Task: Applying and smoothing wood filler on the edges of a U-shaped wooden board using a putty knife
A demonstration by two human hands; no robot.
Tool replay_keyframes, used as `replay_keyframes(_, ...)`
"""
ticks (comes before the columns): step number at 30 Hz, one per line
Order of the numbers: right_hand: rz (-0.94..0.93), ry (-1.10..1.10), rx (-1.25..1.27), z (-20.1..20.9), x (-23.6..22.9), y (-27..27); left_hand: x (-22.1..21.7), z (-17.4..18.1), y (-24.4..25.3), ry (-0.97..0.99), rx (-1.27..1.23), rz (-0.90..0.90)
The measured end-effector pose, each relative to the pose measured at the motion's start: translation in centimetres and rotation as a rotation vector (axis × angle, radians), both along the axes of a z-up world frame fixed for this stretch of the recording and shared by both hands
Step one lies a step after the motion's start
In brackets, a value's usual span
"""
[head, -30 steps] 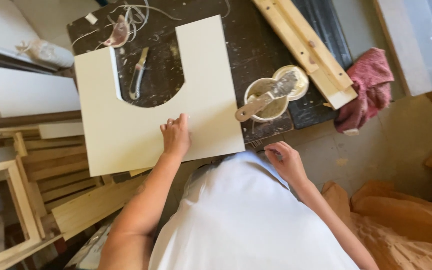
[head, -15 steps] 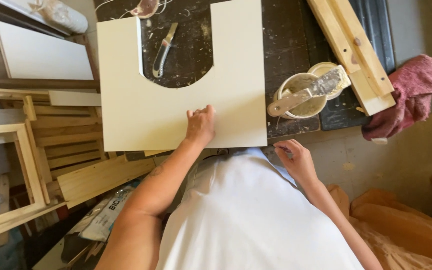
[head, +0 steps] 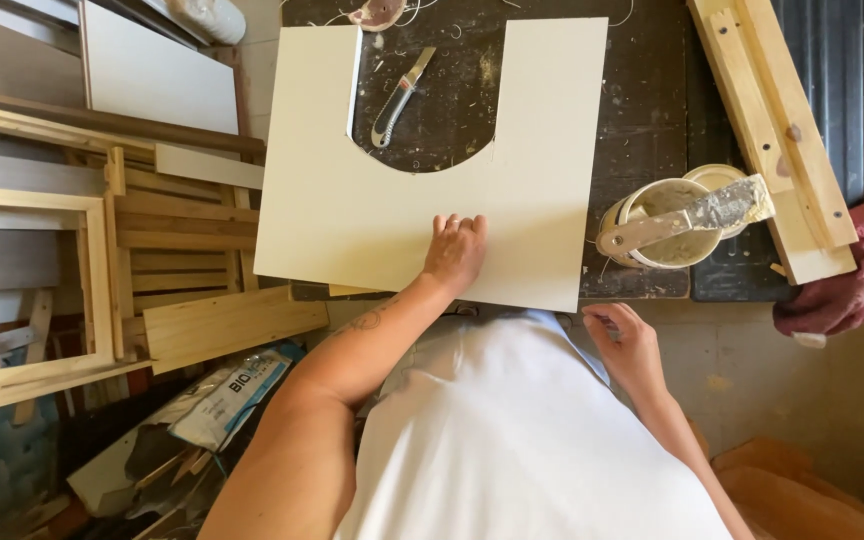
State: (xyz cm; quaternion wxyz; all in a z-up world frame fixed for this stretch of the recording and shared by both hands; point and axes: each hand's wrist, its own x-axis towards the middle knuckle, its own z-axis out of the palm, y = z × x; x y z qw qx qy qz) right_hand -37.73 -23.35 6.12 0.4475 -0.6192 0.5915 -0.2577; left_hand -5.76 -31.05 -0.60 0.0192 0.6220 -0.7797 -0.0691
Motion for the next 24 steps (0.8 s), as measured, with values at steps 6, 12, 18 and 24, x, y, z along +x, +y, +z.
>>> replay_keyframes(6, 0.021, -0.035, 0.017, -0.4, 0.9, -0.6, -1.2, 5.0, 0.1, 0.233, 0.283, 0.125)
replay_keyframes(12, 0.05, -0.167, -0.049, 1.3, 4.0, -1.1, -5.3, 5.0, 2.0, 0.451, 0.449, -0.007)
replay_keyframes(18, -0.002, -0.202, -0.151, 1.6, 4.2, -1.7, -7.6, 8.1, 2.2, 0.627, 0.378, -0.022)
replay_keyframes(24, -0.216, -0.11, -0.119, -0.7, 1.4, -1.4, -9.5, 13.8, -1.1, 0.613, -0.164, -0.298)
